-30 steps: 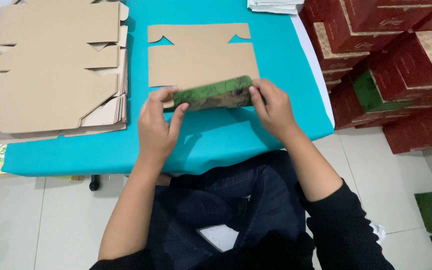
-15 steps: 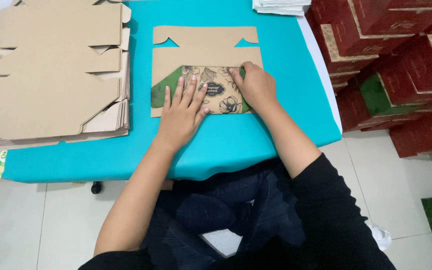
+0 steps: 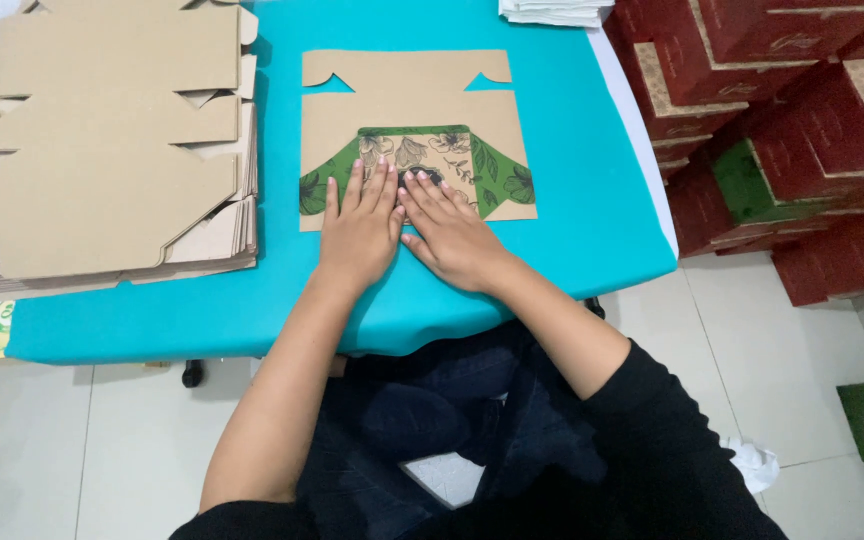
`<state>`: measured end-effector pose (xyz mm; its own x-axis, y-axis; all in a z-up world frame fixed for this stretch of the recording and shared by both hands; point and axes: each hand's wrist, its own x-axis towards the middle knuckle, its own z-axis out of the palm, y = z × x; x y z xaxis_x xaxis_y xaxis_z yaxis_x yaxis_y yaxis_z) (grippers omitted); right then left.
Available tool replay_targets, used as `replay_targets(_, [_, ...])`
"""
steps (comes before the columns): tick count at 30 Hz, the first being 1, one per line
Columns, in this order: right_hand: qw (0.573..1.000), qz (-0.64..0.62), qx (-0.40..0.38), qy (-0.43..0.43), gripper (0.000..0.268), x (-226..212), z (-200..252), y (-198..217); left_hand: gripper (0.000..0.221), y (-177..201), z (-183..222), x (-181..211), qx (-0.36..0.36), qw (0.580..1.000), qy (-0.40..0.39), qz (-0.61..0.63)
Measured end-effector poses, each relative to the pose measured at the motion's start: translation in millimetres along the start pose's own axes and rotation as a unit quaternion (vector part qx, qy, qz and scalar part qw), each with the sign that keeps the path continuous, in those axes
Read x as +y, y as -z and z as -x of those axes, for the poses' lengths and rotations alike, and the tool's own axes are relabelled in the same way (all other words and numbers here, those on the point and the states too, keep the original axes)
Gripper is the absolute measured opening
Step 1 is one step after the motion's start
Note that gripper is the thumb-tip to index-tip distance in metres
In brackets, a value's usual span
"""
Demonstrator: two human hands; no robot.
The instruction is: The person assembles a cardboard box by folding a flat piece of cardboard, inserting a white paper insert, and closing the lid. The person handles the cardboard and paper by hand on a teal table.
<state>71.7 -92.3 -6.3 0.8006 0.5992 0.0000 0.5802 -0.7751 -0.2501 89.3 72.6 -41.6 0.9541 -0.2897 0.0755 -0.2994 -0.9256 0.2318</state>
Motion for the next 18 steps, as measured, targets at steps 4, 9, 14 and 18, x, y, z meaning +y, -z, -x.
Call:
replay_targets(4, [0.999,0.025,-0.023,-0.024,0.070,9,19,3,0.054,21,10,6,-0.036,0.999,0.027,0.020])
replay_targets(9, [0.997,0.034,-0.010,-0.061,0.072,30,50,11,0.054,23,24,-10,-0.005,0.996,0.089,0.031])
replay_targets(14, [0.996,0.007,0.025,-0.089,0.072,27,64,12,0.075,18,31,-12,0.096,0.981,0.160,0.047])
replay_targets(18, [0.964,-0.053,0.206,-0.159,0.068,9,77,28,0.095,15,28,-22,0.222,0.950,0.166,0.146])
